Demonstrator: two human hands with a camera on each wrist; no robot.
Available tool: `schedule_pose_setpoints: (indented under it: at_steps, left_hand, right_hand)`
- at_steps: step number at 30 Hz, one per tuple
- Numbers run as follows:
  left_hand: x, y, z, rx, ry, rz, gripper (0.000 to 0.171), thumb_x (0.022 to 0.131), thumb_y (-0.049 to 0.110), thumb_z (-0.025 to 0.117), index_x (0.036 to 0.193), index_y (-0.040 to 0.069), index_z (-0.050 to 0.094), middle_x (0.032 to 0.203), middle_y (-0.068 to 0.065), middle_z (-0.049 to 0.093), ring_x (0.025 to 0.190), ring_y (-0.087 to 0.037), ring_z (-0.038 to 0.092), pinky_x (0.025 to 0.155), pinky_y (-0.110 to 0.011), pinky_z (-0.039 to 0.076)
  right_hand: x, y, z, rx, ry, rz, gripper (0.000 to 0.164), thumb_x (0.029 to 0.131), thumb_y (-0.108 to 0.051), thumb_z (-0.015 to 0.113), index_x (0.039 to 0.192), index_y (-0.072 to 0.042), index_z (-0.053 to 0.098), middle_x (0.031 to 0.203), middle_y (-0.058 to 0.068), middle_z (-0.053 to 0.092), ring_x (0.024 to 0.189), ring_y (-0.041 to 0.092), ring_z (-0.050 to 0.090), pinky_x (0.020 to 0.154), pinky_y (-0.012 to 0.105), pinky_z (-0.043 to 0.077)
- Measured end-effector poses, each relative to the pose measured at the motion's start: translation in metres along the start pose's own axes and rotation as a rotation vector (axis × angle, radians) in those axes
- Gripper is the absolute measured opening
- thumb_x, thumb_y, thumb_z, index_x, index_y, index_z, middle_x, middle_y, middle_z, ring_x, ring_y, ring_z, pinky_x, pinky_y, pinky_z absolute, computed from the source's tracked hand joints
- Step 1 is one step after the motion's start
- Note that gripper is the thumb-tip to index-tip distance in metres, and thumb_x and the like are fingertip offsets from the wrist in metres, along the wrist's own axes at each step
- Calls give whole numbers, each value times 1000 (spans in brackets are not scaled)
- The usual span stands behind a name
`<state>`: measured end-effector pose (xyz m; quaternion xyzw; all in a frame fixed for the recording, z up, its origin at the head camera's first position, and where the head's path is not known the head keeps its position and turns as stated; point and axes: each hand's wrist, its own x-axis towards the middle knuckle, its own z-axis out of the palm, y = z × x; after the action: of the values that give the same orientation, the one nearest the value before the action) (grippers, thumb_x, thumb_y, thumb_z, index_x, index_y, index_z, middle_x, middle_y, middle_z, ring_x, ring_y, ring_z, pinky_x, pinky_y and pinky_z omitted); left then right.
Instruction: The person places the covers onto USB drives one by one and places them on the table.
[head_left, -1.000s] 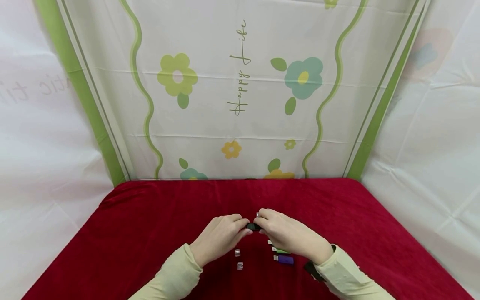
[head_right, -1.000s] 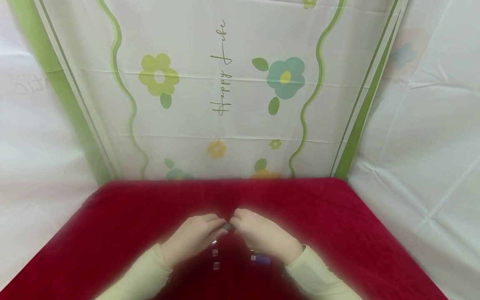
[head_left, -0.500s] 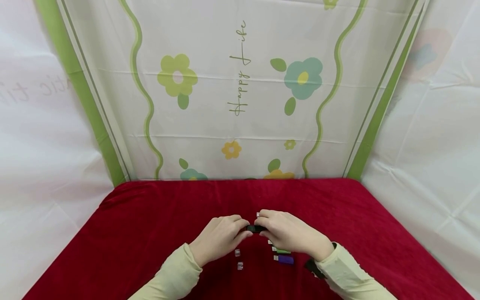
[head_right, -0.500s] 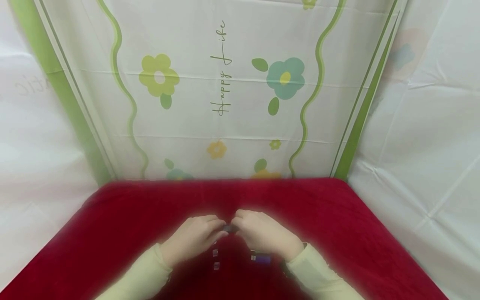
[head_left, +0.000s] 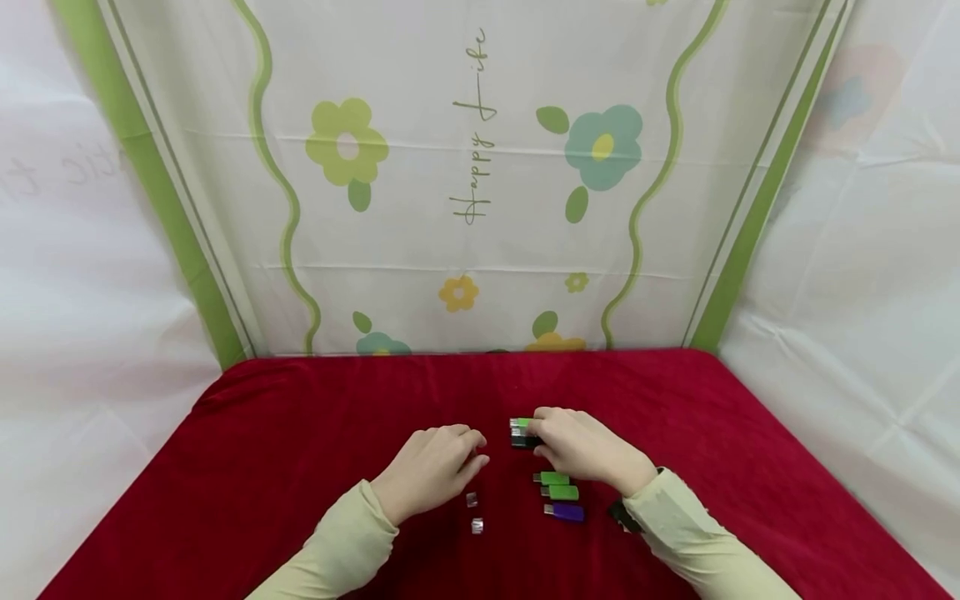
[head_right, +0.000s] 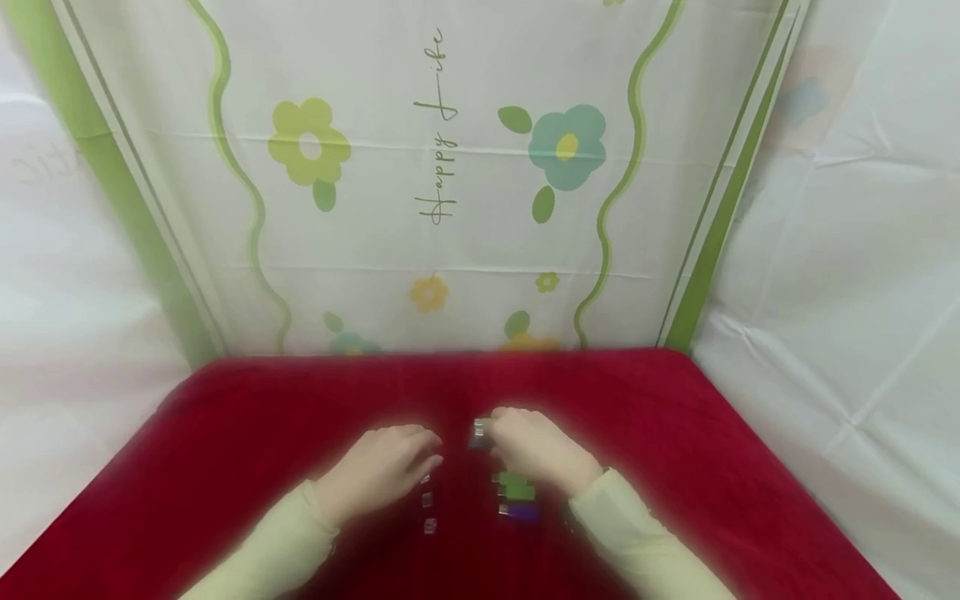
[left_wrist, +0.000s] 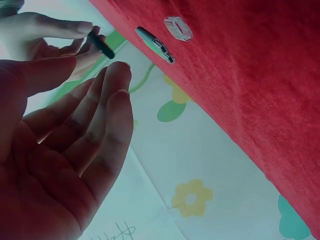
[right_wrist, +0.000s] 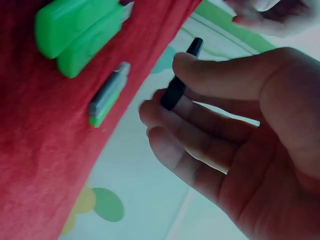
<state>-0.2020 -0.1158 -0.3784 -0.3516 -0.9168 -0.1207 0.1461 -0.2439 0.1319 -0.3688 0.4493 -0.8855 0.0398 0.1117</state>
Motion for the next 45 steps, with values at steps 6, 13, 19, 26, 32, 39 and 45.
schedule_pose_setpoints:
  at_steps: [6, 13, 19, 26, 32, 39, 45]
  left_hand:
    - [-1, -4, 0, 6, -23, -17, 17, 91, 25, 72, 101, 11, 72, 87, 3, 66, 63, -3, 55, 53, -18, 46]
    - [-2, -7, 2, 1, -27, -17, 11, 91, 24, 72, 95, 14, 72, 82, 6, 62, 59, -1, 50, 50, -16, 43]
    - [0, -6, -1, -1, -31, -14, 9, 91, 24, 73, 92, 15, 71, 79, 6, 60, 58, -1, 49, 50, -16, 42]
    - [1, -3, -5, -43, -74, -51, 8, 92, 23, 72, 92, 16, 73, 79, 8, 62, 59, 0, 50, 52, -16, 43]
    - [-3, -1, -3, -75, -94, -68, 7, 92, 23, 71, 93, 16, 73, 79, 10, 63, 60, 1, 51, 53, -17, 44]
    - [-5, -3, 2, -92, -91, -53, 6, 92, 22, 71, 92, 16, 74, 82, 9, 65, 64, 1, 55, 54, -17, 45]
    - [-1, -10, 0, -63, -70, -47, 5, 92, 21, 71, 87, 18, 72, 77, 12, 61, 61, 1, 51, 51, -17, 42]
  right_hand:
    - [7, 13, 19, -51, -4, -13, 19, 80, -6, 79, 79, -10, 61, 74, -3, 48, 61, 14, 52, 54, 27, 46]
    - [15, 20, 35, -105, 0, -60, 22, 79, -7, 80, 77, -11, 59, 73, -2, 48, 60, 15, 53, 52, 26, 46]
    - [17, 18, 34, -153, 2, -50, 20, 76, -9, 83, 78, -11, 63, 73, -1, 50, 59, 16, 55, 51, 27, 47]
    - [14, 13, 25, -168, 2, -16, 22, 75, -11, 85, 79, -11, 63, 73, 0, 50, 58, 18, 55, 50, 28, 47]
    - [0, 10, 7, -117, 1, 40, 22, 76, -11, 83, 76, -12, 62, 72, -2, 51, 61, 17, 56, 51, 29, 46]
    - [-10, 8, -8, 6, -48, -7, 21, 79, -14, 81, 74, -16, 61, 70, -9, 48, 59, 8, 49, 50, 25, 43]
    - [-8, 9, -14, 1, -48, -26, 24, 78, -14, 80, 72, -17, 58, 69, -11, 46, 58, 7, 47, 51, 24, 42]
